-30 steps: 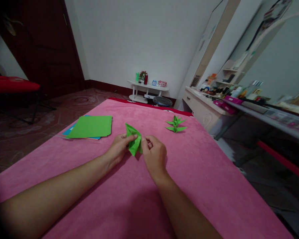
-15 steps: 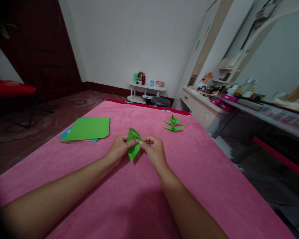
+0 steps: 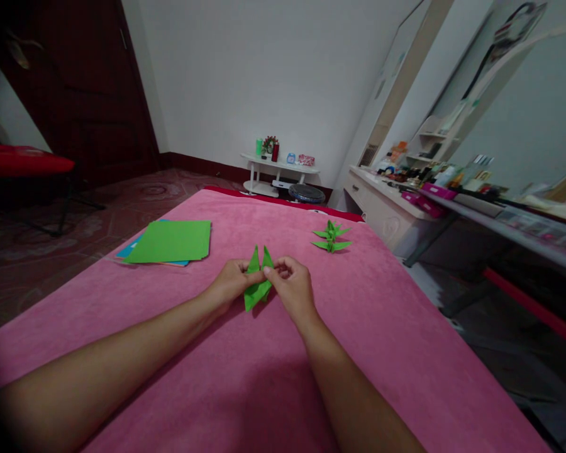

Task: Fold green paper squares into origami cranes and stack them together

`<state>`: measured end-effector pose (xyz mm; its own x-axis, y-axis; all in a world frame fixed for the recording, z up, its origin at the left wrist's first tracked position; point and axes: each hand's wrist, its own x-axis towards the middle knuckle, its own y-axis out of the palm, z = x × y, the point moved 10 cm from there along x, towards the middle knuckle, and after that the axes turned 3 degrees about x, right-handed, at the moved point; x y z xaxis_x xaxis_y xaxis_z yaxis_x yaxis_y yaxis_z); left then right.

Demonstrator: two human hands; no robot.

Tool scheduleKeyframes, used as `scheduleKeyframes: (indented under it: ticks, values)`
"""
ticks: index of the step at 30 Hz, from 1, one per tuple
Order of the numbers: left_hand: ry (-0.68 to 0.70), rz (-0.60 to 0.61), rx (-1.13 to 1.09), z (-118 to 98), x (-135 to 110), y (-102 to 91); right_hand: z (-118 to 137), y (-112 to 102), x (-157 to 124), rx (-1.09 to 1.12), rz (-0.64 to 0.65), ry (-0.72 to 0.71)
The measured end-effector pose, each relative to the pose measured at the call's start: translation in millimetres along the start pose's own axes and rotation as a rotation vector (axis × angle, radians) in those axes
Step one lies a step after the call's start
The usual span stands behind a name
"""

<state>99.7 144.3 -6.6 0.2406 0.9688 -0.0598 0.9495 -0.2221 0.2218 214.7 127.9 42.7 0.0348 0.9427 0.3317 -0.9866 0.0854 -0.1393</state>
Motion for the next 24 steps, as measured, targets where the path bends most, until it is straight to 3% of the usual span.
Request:
scheduleKeyframes:
  ticks: [7, 13, 17, 24]
  values:
    - [-0.023, 0.027, 0.052, -3, -3, 3.3, 2, 0, 0, 0.072, -0.001, -0.012]
    - [-0.107, 0.132, -0.002, 0, -5, 11.7, -1, 8, 1, 0.243, 0.145, 0.116]
    - [-0.166, 0.164, 0.013, 5, -7, 13.7, -3, 2, 3, 0.245, 0.157, 0.151]
    - [-0.113, 0.17, 0.018, 0, -8, 15.0, 0, -2, 6, 0.146, 0.147, 0.076]
